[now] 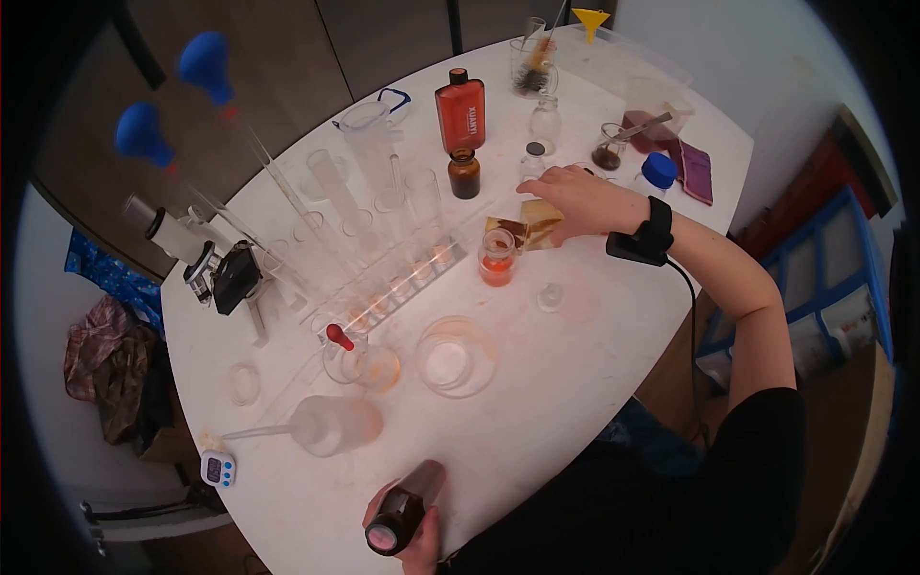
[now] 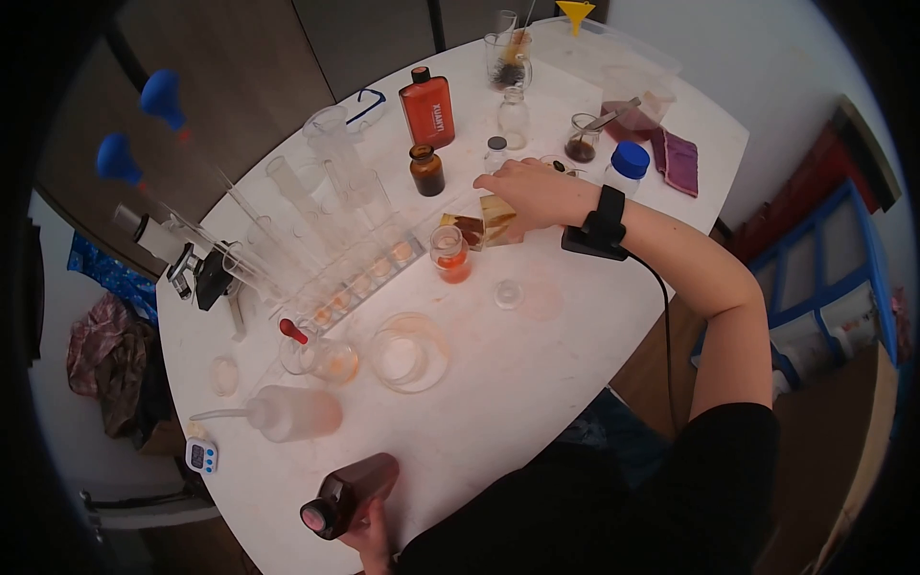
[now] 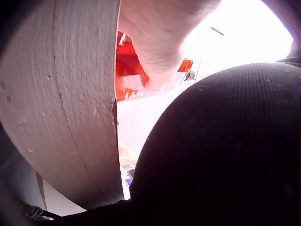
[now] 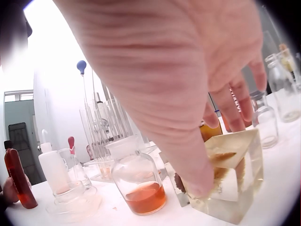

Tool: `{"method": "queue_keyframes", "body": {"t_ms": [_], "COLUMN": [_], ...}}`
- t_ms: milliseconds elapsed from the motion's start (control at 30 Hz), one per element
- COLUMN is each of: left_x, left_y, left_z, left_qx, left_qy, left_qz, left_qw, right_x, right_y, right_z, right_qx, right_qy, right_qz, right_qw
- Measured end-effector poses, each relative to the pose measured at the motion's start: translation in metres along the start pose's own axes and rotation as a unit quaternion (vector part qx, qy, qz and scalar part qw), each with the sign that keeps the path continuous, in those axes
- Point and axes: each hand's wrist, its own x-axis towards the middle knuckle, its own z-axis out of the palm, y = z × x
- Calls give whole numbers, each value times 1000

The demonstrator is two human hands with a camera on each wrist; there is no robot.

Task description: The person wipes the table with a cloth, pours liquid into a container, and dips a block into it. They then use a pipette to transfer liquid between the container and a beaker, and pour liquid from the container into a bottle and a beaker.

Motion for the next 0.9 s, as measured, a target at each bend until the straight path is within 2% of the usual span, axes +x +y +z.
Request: {"method": "queue_keyframes", "body": {"t_ms": [33,100,133,200,233,300,333,400,433,467,500,533,600,633,667,700,733,767,833,900], "left_x": [0,0,-1,-4,-5,-4,-4,-5,-4,-4,-4,-3,-1,-1,-2,-4,-2,-1,1,2], "left_y": [2,3,3,-4,-5,-6,-5,-10,-10,-8,-4,1,9,10,5,-5,-5,-3,4,7], "left_z": [1,2,1,-3,-4,-4,-4,-8,-7,-7,-6,-4,0,0,-3,-7,-8,-6,2,2], "left_qx": [-8,-8,-9,-8,-7,2,11,32,53,53,29,6,-15,-35,-34,12,57,56,-22,-31], "left_qy": [4,4,0,-6,-13,-21,-27,-38,-52,-52,-42,-33,-17,0,2,-26,-55,-54,-23,-28], "left_qz": [-6,-8,-11,-23,-36,-22,-7,2,13,13,-15,-43,-60,-76,-76,-31,14,15,8,1], "left_qw": [1000,1000,1000,1000,999,1000,1000,999,997,997,999,999,998,996,997,999,997,997,999,999], "right_x": [5,13,16,21,22,23,21,16,17,18,19,22,28,32,37,40,43,44,46,49], "right_y": [0,1,3,11,16,23,19,2,-2,-6,-8,-9,-10,-12,-14,-15,-15,-13,-10,-8], "right_z": [-1,-2,0,8,12,17,12,-1,0,3,5,8,15,15,14,14,14,15,14,10], "right_qx": [1,33,33,-48,-47,-63,-64,-47,-47,-27,-6,-6,-14,-14,4,22,21,-4,-30,-56], "right_qy": [2,-72,-71,-43,-45,47,46,53,52,36,20,20,43,44,-3,-49,-48,-28,-8,-15], "right_qz": [-3,47,46,40,41,35,34,-39,-40,-96,-150,-149,-213,-214,-185,-154,-156,-154,-150,-103], "right_qw": [1000,996,996,997,997,996,996,997,997,994,988,989,976,976,983,987,986,988,988,993]}}
